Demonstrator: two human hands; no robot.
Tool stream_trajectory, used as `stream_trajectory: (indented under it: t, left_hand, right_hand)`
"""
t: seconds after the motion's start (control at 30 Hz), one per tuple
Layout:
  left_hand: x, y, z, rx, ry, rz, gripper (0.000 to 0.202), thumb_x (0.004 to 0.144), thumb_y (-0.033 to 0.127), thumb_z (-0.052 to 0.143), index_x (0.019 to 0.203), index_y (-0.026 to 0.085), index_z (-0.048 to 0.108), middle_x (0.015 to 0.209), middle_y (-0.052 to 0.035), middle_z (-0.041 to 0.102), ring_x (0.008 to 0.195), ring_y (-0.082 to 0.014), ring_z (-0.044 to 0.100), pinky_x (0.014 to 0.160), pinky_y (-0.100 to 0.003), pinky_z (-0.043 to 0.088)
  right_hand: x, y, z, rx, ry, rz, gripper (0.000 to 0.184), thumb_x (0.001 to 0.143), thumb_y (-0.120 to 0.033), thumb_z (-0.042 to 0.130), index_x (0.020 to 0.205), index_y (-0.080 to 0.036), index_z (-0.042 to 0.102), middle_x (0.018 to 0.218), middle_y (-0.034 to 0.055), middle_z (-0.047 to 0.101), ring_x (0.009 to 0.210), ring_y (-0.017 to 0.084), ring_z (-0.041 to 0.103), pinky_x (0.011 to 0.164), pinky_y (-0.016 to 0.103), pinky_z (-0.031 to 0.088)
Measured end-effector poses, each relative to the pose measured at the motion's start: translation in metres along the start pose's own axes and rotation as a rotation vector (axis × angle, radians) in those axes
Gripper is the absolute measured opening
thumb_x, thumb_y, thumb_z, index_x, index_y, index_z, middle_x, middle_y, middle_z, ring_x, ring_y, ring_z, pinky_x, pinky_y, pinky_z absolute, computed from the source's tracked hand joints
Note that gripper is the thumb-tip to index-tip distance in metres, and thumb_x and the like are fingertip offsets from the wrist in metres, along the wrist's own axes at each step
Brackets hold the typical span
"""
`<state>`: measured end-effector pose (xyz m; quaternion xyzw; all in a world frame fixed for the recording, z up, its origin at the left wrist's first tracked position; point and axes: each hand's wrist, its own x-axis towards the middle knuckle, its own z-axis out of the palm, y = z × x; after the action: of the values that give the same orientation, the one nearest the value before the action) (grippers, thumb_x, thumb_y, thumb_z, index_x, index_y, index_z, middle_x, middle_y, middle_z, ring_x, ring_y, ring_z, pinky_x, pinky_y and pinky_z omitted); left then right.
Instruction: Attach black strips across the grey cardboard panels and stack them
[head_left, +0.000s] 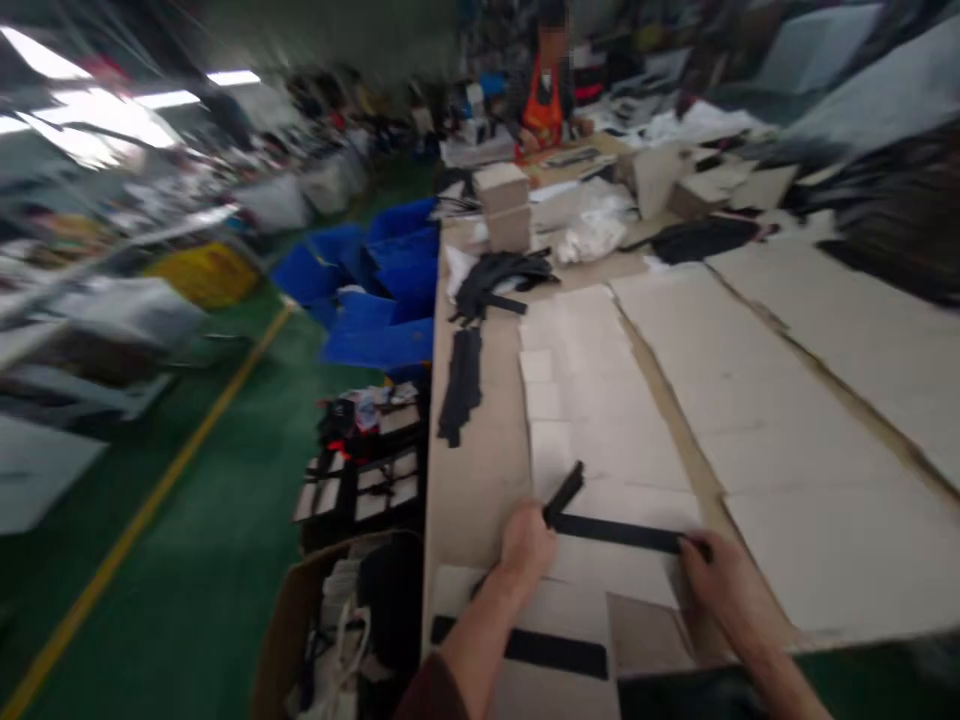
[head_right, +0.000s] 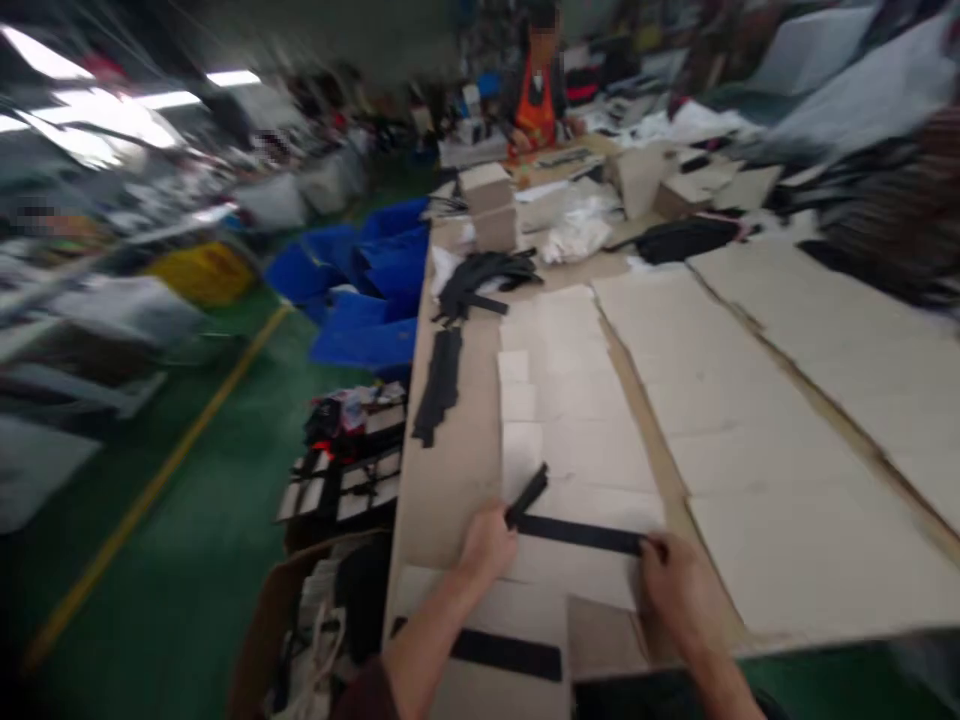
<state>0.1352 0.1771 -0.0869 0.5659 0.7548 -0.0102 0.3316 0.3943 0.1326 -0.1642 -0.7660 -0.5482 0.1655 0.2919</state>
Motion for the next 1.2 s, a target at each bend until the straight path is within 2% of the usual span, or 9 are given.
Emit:
stream_trajectory:
  t: [0.07, 0.17, 0.33, 0.5, 0.6, 0.97, 1.2]
  left_hand:
    - [0.006, 0.007, 0.032, 0.011, -0.033, 0.090, 0.022, 0.092, 0.030, 0.056, 0.105, 0.014, 0.064, 0.107, -0.0090, 0.067, 0.101, -0.0214, 0.064, 0.091, -0.040, 0.049]
    - [0.018, 0.002, 0.047, 0.028, 0.003, 0.151, 0.021, 0.092, 0.022, 0.051, 0.104, 0.013, 0.065, 0.104, -0.0139, 0.069, 0.100, -0.0240, 0.065, 0.088, -0.034, 0.047]
    - [0.022, -0.010, 0.046, 0.050, 0.090, 0.198, 0.022, 0.086, 0.023, 0.055, 0.104, 0.016, 0.065, 0.105, -0.0119, 0.069, 0.099, -0.0239, 0.065, 0.086, -0.030, 0.046]
    - [0.021, -0.005, 0.050, 0.055, 0.125, 0.209, 0.024, 0.083, 0.035, 0.062, 0.097, 0.016, 0.066, 0.100, -0.0107, 0.069, 0.095, -0.0236, 0.065, 0.085, -0.029, 0.046]
    - [0.023, -0.003, 0.051, 0.054, 0.133, 0.204, 0.027, 0.081, 0.038, 0.066, 0.095, 0.015, 0.067, 0.099, -0.0108, 0.069, 0.096, -0.0239, 0.065, 0.084, -0.029, 0.045]
    - [0.024, 0.001, 0.049, 0.052, 0.106, 0.151, 0.035, 0.079, 0.035, 0.068, 0.106, 0.013, 0.063, 0.105, -0.0122, 0.068, 0.102, -0.0252, 0.064, 0.087, -0.029, 0.045]
    - [0.024, 0.004, 0.054, 0.072, 0.067, 0.140, 0.032, 0.082, 0.036, 0.064, 0.105, 0.014, 0.062, 0.107, -0.0133, 0.066, 0.104, -0.0265, 0.063, 0.088, -0.031, 0.045]
  right_hand:
    - [-0.007, 0.028, -0.021, -0.107, -0.081, 0.108, 0.014, 0.089, -0.029, 0.060, 0.087, -0.016, 0.066, 0.082, 0.0030, 0.068, 0.074, 0.016, 0.064, 0.071, 0.031, 0.052]
    - [-0.005, 0.036, -0.024, -0.144, -0.145, 0.197, 0.014, 0.086, -0.024, 0.054, 0.088, -0.019, 0.067, 0.087, 0.0064, 0.071, 0.083, 0.020, 0.066, 0.076, 0.029, 0.048]
    - [0.002, 0.023, -0.023, -0.087, -0.207, 0.256, 0.018, 0.086, -0.027, 0.049, 0.087, -0.021, 0.067, 0.089, 0.0057, 0.071, 0.085, 0.020, 0.065, 0.077, 0.029, 0.045]
    - [0.005, 0.016, -0.033, -0.046, -0.249, 0.305, 0.020, 0.084, -0.037, 0.055, 0.082, -0.020, 0.065, 0.074, 0.0028, 0.068, 0.070, 0.018, 0.063, 0.064, 0.027, 0.043]
    - [0.007, 0.013, -0.033, -0.053, -0.252, 0.328, 0.022, 0.081, -0.041, 0.060, 0.083, -0.020, 0.064, 0.071, 0.0022, 0.066, 0.068, 0.018, 0.061, 0.061, 0.027, 0.041]
    - [0.011, 0.011, -0.031, -0.108, -0.283, 0.280, 0.016, 0.080, -0.033, 0.063, 0.079, -0.021, 0.053, 0.069, 0.0005, 0.059, 0.065, 0.017, 0.055, 0.059, 0.028, 0.034]
    - [0.011, 0.019, -0.021, -0.135, -0.282, 0.276, 0.016, 0.081, -0.034, 0.061, 0.083, -0.021, 0.052, 0.082, 0.0044, 0.061, 0.075, 0.019, 0.056, 0.065, 0.029, 0.037]
